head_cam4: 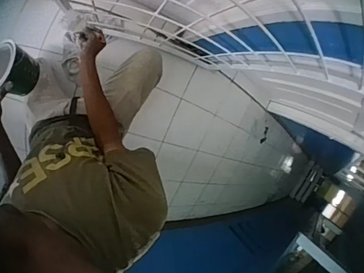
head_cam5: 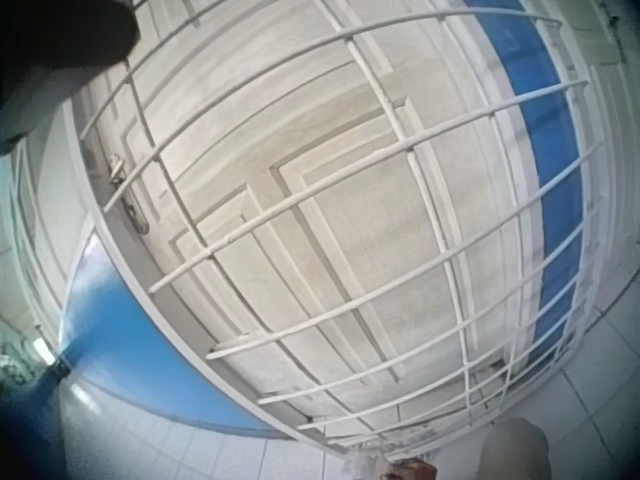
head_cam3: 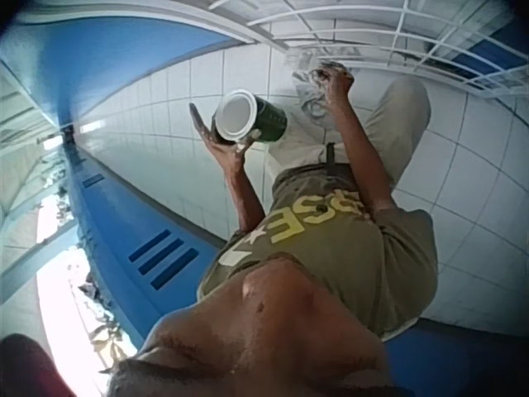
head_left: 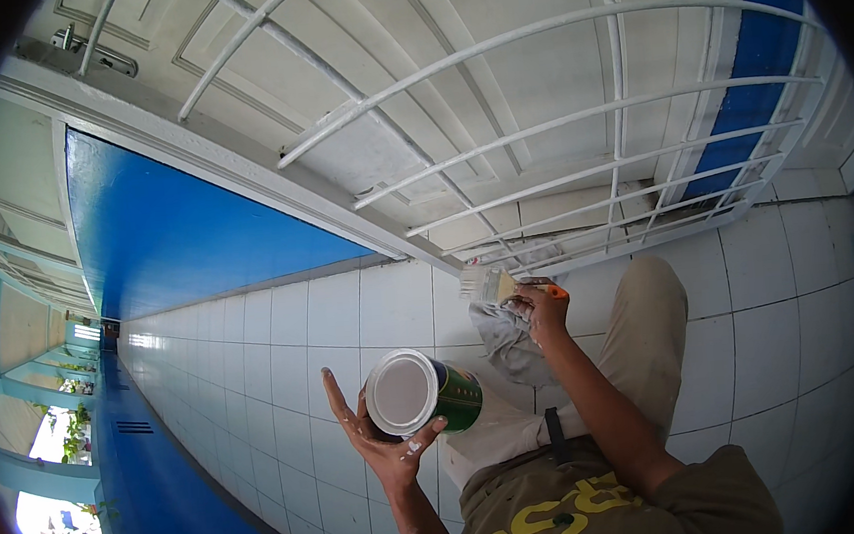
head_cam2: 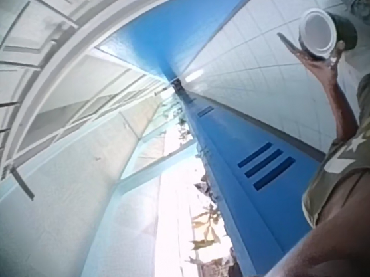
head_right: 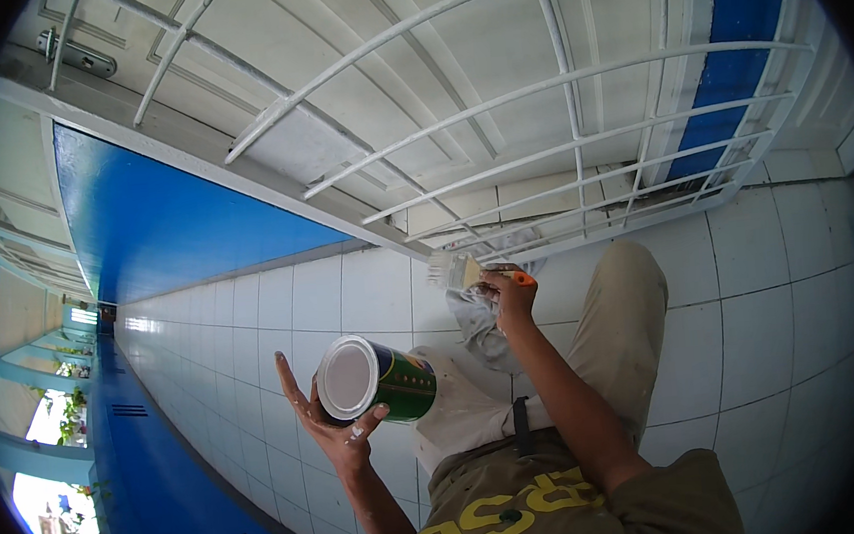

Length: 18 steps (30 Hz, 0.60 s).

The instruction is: The person paints the white bars and frame of a door using a paintbrush and white paint.

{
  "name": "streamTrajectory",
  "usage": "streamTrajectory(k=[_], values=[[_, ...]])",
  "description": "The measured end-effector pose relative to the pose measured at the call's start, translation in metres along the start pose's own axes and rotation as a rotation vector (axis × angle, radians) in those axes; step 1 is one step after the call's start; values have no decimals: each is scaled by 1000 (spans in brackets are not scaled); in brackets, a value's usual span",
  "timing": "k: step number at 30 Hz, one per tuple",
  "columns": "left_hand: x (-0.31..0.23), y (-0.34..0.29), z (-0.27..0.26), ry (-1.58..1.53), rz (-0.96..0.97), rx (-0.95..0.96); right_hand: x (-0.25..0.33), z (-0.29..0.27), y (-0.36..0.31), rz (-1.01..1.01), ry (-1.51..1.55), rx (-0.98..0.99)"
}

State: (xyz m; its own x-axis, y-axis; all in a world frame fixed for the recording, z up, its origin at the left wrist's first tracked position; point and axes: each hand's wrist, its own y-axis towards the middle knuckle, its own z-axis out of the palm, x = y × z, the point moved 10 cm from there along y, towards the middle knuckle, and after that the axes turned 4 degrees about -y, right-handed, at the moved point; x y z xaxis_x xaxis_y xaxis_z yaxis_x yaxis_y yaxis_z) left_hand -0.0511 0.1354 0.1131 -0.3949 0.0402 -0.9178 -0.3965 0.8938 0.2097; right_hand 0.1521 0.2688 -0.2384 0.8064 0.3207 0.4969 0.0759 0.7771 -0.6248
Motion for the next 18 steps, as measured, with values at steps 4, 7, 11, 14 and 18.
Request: streamTrajectory(k=[4, 7, 11, 14, 18], values=[[-1, 0, 7, -17, -12, 1, 21, 33, 9, -60, 297, 188], [-2, 1, 15, -8, -7, 29, 7, 37, 10, -14, 191, 121], [-3, 1, 12, -4, 1, 12, 14, 8, -3, -85, -106, 52], [0, 2, 6, 16, 0, 6, 30, -9, -26, -191, -219, -3], [0, 4, 12, -17, 0, 15, 53, -25, -34, -544, -583, -187]])
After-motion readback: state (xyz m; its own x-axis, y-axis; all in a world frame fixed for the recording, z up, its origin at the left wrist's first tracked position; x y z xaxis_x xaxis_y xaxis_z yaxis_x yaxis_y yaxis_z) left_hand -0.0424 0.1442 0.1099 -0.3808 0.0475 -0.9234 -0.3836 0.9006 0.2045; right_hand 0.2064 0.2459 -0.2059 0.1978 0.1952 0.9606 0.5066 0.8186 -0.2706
